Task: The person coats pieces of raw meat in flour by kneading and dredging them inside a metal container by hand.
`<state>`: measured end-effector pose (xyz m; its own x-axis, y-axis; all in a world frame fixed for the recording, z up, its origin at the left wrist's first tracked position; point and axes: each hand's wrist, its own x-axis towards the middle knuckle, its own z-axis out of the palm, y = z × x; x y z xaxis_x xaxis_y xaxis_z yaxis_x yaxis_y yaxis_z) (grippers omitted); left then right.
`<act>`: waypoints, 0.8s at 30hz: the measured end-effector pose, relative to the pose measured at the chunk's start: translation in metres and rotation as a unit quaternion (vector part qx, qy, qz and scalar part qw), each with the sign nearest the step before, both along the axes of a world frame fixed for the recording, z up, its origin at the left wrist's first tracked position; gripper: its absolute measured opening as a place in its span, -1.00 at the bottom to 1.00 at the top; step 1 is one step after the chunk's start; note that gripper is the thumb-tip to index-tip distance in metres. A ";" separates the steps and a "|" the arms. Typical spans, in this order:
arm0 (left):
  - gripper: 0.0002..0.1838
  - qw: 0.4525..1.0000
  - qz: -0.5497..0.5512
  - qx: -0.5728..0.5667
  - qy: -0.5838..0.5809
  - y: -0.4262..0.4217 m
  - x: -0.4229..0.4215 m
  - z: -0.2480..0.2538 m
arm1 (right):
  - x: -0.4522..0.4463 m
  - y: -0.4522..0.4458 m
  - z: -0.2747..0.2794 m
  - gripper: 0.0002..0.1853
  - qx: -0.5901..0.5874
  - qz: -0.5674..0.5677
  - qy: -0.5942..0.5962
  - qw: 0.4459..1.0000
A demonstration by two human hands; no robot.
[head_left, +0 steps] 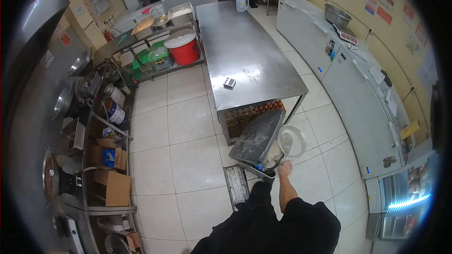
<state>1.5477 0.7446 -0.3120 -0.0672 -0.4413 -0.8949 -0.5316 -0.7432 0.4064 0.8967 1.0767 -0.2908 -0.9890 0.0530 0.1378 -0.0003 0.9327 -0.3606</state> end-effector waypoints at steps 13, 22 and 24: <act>-0.58 0.853 -0.200 -0.179 0.447 -0.223 -0.416 0.028 | 0.022 0.050 0.045 -0.71 0.136 -0.123 0.269 0.945; -0.54 0.951 -0.275 0.051 0.128 -0.345 -0.294 -0.039 | -0.036 -0.366 0.099 -0.72 -0.146 0.068 -0.026 0.987; -0.48 0.985 -0.070 0.101 0.117 -0.388 -0.222 -0.050 | -0.060 -0.472 0.094 -0.76 -0.156 0.179 -0.032 0.971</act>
